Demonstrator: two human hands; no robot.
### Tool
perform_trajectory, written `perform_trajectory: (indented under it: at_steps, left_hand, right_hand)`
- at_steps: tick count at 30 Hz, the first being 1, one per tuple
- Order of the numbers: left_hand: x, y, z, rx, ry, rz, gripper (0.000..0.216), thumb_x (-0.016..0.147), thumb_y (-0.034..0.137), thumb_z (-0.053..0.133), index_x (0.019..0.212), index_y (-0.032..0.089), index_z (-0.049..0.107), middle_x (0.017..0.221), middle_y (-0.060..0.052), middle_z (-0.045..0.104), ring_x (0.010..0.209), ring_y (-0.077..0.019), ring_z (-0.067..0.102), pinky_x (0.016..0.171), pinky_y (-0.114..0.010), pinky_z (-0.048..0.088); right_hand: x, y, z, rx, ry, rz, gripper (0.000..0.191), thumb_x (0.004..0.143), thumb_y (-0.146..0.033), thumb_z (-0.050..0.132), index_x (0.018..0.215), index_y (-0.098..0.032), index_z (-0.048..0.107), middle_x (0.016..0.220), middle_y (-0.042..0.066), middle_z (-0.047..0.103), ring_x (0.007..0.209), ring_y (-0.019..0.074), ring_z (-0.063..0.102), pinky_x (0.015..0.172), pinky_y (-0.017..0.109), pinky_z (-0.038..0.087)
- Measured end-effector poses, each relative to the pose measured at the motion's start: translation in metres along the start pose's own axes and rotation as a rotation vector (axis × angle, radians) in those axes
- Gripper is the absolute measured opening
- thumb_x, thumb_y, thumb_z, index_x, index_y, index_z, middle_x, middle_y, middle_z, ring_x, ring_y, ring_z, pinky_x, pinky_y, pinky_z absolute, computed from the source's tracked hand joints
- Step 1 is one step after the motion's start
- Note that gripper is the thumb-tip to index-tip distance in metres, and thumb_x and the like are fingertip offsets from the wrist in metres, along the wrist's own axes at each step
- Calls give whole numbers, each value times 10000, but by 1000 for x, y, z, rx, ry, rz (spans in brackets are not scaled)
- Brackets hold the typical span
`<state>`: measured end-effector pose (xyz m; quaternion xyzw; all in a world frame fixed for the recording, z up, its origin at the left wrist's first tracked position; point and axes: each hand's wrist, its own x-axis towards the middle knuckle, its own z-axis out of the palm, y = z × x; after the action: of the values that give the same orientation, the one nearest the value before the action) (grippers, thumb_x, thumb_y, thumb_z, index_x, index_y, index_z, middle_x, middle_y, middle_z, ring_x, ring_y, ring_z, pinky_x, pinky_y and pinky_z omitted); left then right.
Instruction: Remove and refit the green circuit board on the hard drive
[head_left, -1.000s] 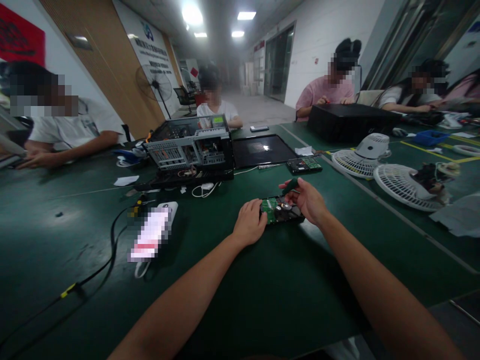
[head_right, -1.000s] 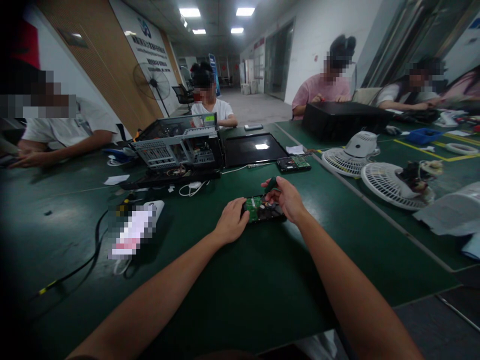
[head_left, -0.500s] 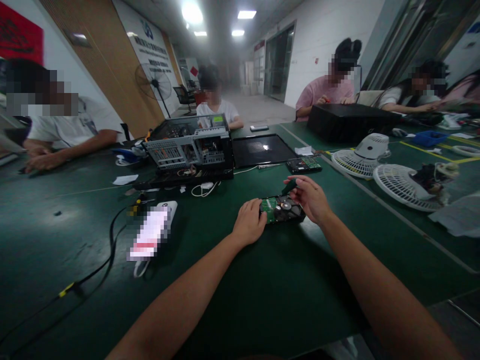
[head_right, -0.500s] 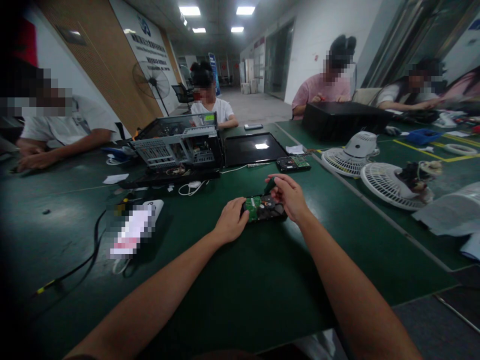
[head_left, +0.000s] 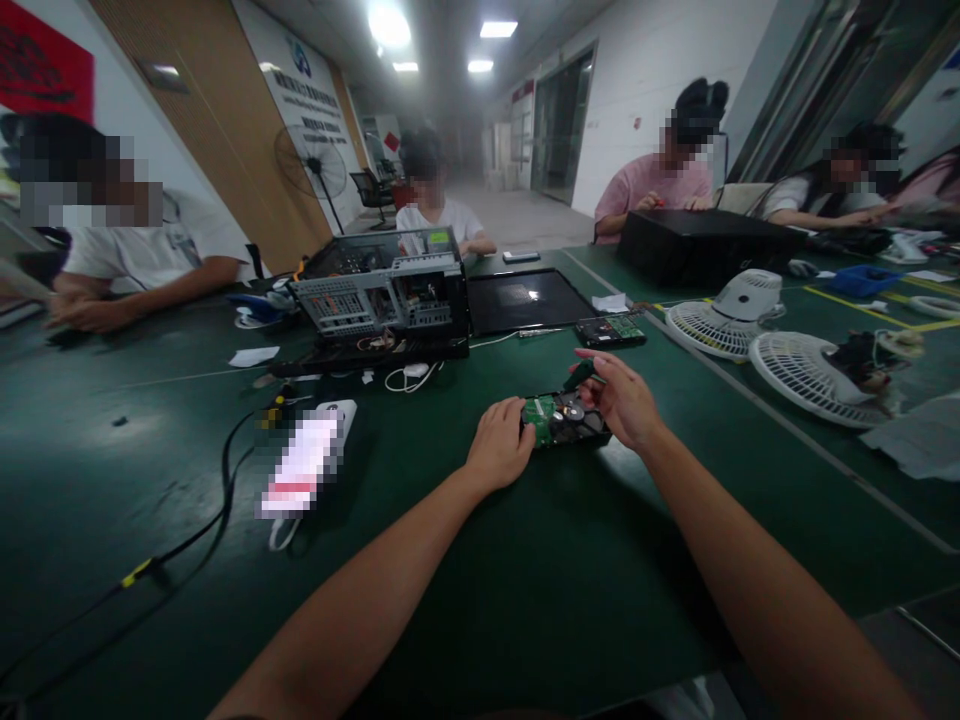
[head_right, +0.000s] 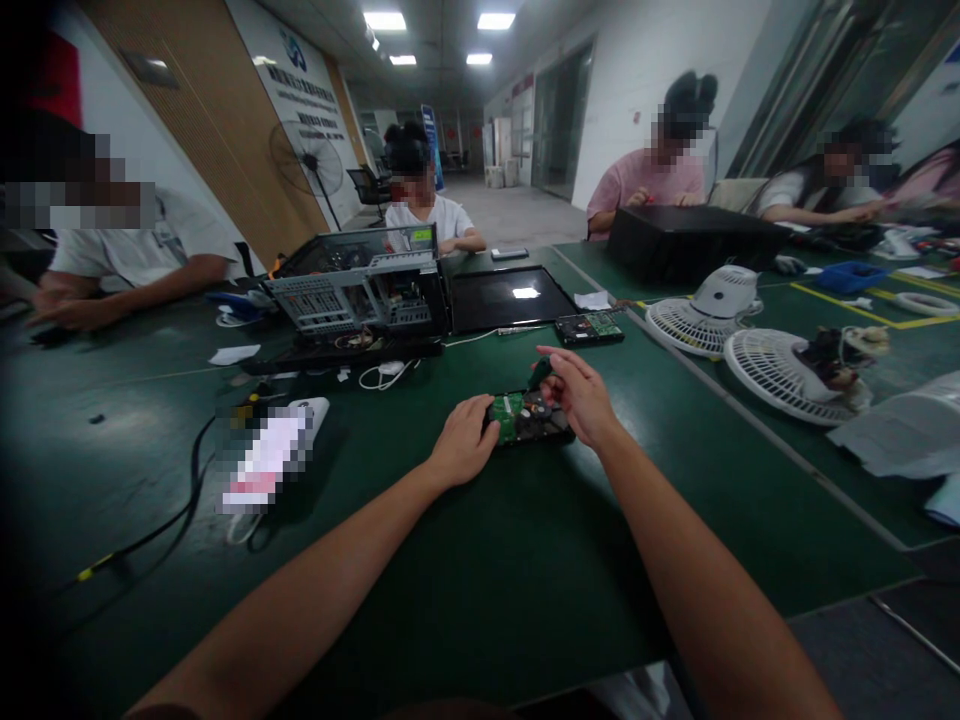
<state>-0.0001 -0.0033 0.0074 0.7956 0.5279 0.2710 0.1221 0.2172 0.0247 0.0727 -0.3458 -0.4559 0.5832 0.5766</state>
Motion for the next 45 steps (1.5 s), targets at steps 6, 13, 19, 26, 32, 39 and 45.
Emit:
perform_trajectory:
  at_steps: [6, 13, 19, 26, 32, 39, 45]
  left_hand:
    - [1, 1, -1, -1, 5, -3, 476, 990, 358, 450, 1421, 157, 482, 1438, -139, 547, 1359, -280, 479, 1185, -460, 353]
    - [1, 0, 0, -1, 0, -4, 478, 992, 356, 449, 1427, 159, 476, 1448, -138, 540, 1363, -277, 479, 1184, -466, 353]
    - [1, -1, 1, -1, 4, -9, 479, 985, 346, 461, 1425, 158, 479, 1447, -137, 541, 1366, -280, 472, 1184, -463, 349]
    - [1, 2, -3, -13, -8, -18, 480, 995, 361, 447, 1427, 155, 480, 1443, -141, 545, 1364, -282, 477, 1185, -461, 351]
    - [1, 3, -3, -11, 2, -10, 477, 994, 359, 444, 1420, 151, 486, 1438, -141, 548, 1362, -279, 480, 1186, -453, 351]
    - [1, 1, -1, -13, -3, -15, 490, 993, 369, 442, 1432, 155, 479, 1448, -140, 544, 1365, -284, 477, 1187, -467, 347]
    - [1, 0, 1, -6, 5, -8, 487, 991, 365, 449, 1424, 145, 487, 1444, -146, 548, 1364, -281, 476, 1188, -460, 348]
  right_hand:
    - [-2, -2, 2, -47, -31, 11, 265, 850, -439, 740, 1012, -229, 736, 848, 28, 690, 626, 120, 573, 502, 250, 425]
    - [-1, 1, 4, 12, -10, 16, 281, 839, -483, 745, 914, -258, 595, 1066, 34, 753, 703, 162, 676, 627, 307, 534]
    - [0, 3, 3, 30, -30, 39, 342, 894, -515, 650, 1079, -230, 686, 1029, 55, 737, 670, 148, 647, 612, 300, 517]
    - [-1, 2, 4, -21, -4, 49, 343, 867, -507, 686, 1076, -237, 727, 1028, 48, 717, 619, 120, 585, 517, 272, 449]
    - [0, 3, 3, -26, -15, 34, 295, 849, -500, 728, 943, -225, 674, 1062, 56, 731, 668, 142, 643, 537, 273, 476]
    - [3, 5, 1, 21, -7, 80, 393, 883, -611, 624, 904, -219, 647, 1055, 88, 749, 723, 180, 682, 670, 338, 564]
    - [3, 5, 0, 38, -5, 91, 366, 887, -587, 621, 970, -233, 663, 1010, 69, 744, 727, 189, 684, 687, 349, 563]
